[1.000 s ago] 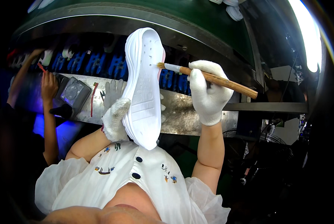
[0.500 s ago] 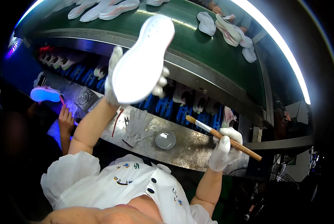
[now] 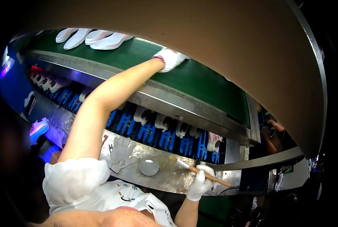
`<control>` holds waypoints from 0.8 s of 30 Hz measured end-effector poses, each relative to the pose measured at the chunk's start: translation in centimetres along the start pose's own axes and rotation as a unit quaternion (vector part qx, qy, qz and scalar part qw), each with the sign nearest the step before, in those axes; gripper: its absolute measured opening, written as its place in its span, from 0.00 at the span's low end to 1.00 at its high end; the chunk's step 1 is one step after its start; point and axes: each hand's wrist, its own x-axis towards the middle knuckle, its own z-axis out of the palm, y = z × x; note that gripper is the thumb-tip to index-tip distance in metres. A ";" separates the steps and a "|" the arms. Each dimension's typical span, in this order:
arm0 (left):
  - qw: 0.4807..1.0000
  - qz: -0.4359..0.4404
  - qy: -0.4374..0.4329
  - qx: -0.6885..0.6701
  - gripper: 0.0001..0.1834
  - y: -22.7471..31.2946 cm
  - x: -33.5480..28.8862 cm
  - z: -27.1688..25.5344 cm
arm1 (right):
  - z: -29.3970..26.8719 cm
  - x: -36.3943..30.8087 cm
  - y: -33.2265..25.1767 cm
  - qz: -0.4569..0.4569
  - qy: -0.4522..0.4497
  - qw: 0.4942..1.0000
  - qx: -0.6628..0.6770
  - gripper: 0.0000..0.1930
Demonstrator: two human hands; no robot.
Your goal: The person repeatedly picks up white slip-on shoes from a conveyor belt, applies a substance to the soles and sides using a brush, and places them back on the belt. The process is continuous and repetitive, with the person handling each shoe individually.
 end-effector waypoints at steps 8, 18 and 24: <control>0.972 -0.086 -0.134 0.173 0.27 -0.9 2.7 3.3 | -1.3 -1.6 0.5 0.005 0.027 0.999 -0.034 0.09; 0.938 -0.189 -0.063 -0.285 0.15 8.1 -19.9 -18.3 | -0.4 -1.2 0.8 0.029 0.008 0.999 0.033 0.09; 0.333 -0.187 -0.138 -0.914 0.43 6.7 -24.1 -16.4 | -0.5 -0.4 0.0 0.041 0.001 0.997 0.057 0.08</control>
